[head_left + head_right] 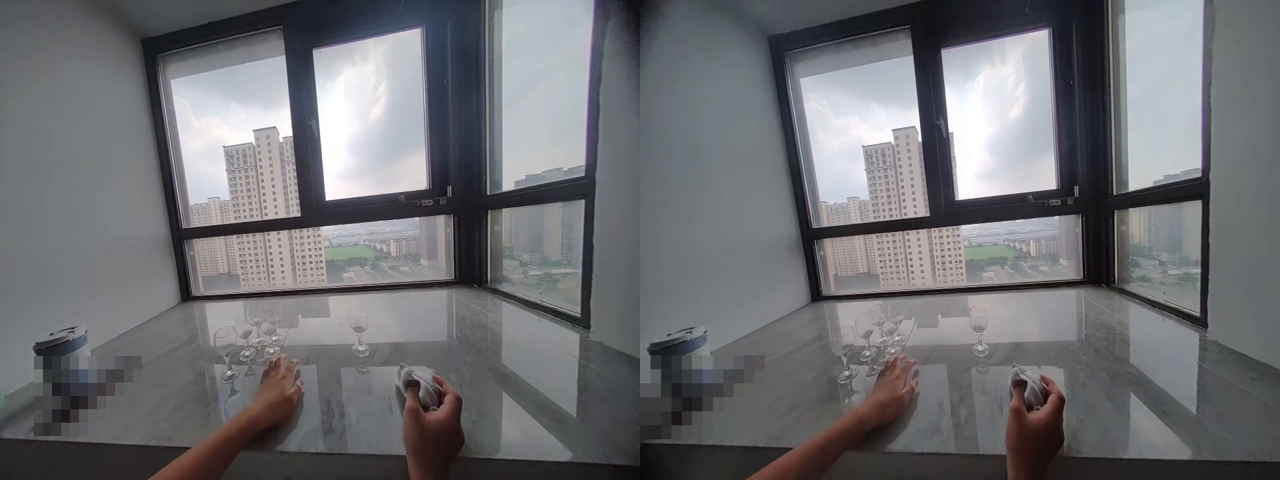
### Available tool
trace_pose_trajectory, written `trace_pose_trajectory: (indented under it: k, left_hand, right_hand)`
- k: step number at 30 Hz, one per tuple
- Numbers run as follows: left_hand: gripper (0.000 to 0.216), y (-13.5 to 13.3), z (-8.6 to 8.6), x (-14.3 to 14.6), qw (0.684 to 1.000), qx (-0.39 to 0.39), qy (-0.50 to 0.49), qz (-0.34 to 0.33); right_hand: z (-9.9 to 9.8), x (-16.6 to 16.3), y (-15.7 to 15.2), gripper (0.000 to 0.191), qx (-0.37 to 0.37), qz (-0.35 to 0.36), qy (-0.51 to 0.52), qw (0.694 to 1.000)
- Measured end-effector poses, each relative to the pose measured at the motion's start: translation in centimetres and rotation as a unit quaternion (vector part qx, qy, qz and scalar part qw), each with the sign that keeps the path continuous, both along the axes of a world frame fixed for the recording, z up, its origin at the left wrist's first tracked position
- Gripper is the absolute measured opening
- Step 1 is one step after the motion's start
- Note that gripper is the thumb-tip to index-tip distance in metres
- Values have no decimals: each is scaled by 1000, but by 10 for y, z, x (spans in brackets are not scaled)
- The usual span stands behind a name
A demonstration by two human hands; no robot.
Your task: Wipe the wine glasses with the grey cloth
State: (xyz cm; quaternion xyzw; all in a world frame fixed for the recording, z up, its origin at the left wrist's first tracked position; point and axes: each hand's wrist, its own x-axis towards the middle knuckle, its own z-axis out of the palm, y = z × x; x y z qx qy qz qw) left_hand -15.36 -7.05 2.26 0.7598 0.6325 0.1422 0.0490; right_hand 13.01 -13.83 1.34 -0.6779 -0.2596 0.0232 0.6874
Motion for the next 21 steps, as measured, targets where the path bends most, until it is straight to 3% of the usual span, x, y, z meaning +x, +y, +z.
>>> trace_pose_trajectory:
  k: [3, 5, 9, 12, 17, 21]
  left_hand:
    - [61, -2, 2, 47, 992, -13, -29, -124]
    - [63, 9, 1, 82, 985, -19, -40, -167]
    - [65, 44, -3, 139, 978, -8, -24, -208]
    - [63, 60, 0, 160, 979, 2, -5, -202]
    - [57, 49, 8, 147, 974, 30, 14, -226]
    - [53, 15, 11, 88, 976, 33, 14, -214]
  right_hand:
    - [0, 0, 1, 53, 2, -5, 4, 1000]
    - [-1, 0, 1, 53, 6, -5, 4, 1000]
    - [-4, 3, 4, 52, 16, -5, 0, 1000]
    - [-5, 5, 6, 50, 22, -5, -1, 1000]
    - [-3, 5, 6, 52, 22, -6, -2, 1000]
    - [0, 5, 3, 53, 6, 2, 10, 1000]
